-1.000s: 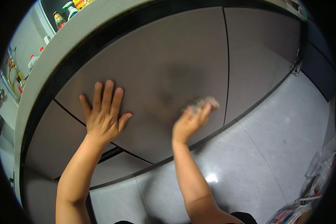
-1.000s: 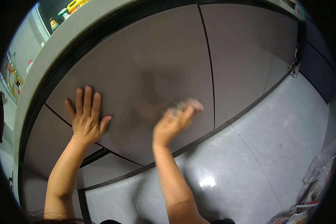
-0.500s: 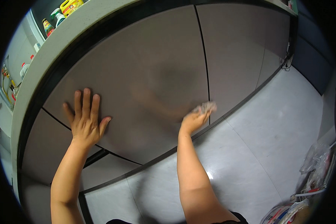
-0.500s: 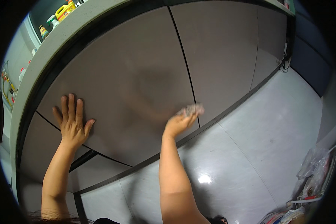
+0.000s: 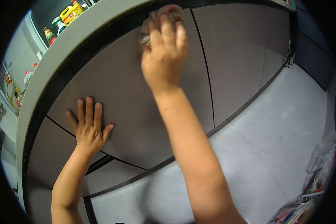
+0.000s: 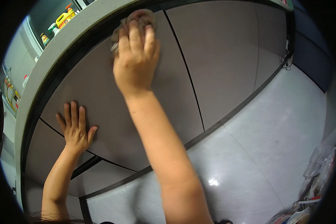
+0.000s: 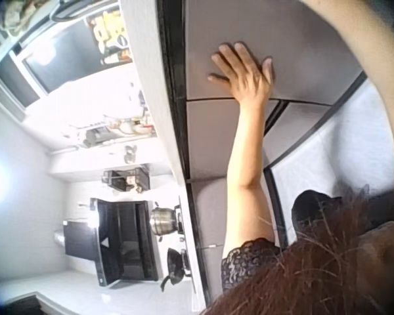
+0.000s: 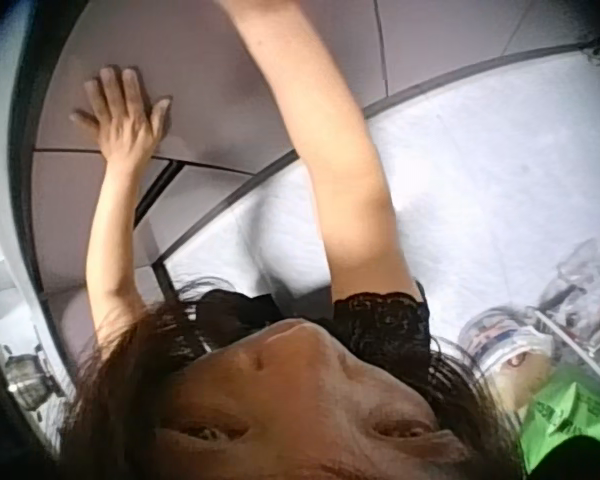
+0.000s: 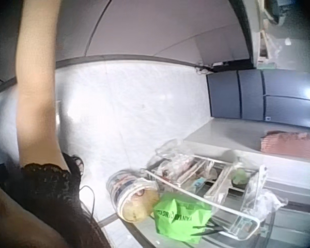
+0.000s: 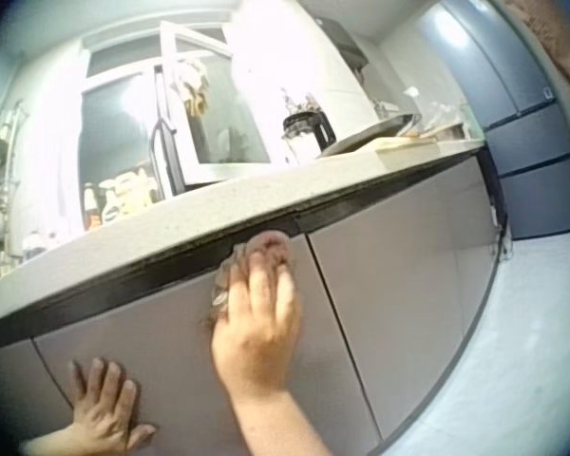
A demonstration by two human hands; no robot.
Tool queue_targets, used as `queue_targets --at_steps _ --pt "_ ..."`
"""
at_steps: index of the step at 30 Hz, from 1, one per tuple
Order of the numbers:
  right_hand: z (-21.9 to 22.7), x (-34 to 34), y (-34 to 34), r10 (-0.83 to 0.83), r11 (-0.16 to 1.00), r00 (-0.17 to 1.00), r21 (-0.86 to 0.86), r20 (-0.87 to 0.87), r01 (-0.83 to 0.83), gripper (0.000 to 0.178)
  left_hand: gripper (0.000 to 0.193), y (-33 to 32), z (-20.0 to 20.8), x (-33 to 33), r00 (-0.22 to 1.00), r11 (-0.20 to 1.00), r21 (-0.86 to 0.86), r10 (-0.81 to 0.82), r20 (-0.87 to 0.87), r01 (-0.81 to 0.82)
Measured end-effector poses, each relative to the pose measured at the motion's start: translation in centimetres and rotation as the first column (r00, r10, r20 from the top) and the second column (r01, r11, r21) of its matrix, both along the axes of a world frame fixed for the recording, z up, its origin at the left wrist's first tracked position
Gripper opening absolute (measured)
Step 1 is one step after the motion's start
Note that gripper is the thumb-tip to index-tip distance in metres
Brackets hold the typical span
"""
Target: The person wipes the front of kitchen cabinet doors and drawers with a cloth, then rinses the cloth in the sink and resumes wiping the cabinet surfaces. The person opens and closes cabinet doors and drawers while cleaning.
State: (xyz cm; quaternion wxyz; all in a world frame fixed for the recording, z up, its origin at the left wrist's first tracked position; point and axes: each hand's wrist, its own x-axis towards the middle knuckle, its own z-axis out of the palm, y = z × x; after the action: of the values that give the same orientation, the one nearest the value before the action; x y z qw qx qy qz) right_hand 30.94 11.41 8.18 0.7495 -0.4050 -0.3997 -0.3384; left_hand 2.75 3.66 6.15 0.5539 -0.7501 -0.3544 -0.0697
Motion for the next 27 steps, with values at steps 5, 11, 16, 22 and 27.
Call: queue_targets --at_steps 5,11,16,22,27 --pt "-8.5 2.7 1.3 0.009 0.989 0.959 -0.138 -0.282 -0.050 0.037 0.081 -0.3 -0.5 -0.7 1.000 1.000 -0.010 0.003 0.014 -0.003" --pt "-29.8 1.2 1.0 -0.165 0.914 0.545 -0.336 -0.822 -0.229 0.030 0.080 0.0 -0.4 0.1 0.999 0.999 -0.004 -0.033 0.035 0.033" --pt "-24.6 1.2 0.8 -0.105 0.905 0.578 -0.319 -0.809 -0.281 0.035 0.080 0.2 -0.1 0.2 0.999 1.000 0.016 -0.024 0.031 0.023" --pt "-10.0 -5.6 -3.5 0.238 0.941 0.971 -0.239 -0.037 -0.240 0.044 0.080 0.2 -0.2 -0.6 0.998 0.997 0.054 -0.061 0.033 0.059" --pt "-17.6 -8.4 -2.3 0.021 0.972 0.998 -0.235 0.067 -0.005 0.044 0.079 0.4 -0.4 -0.6 0.995 0.997 0.032 -0.066 0.069 0.064"
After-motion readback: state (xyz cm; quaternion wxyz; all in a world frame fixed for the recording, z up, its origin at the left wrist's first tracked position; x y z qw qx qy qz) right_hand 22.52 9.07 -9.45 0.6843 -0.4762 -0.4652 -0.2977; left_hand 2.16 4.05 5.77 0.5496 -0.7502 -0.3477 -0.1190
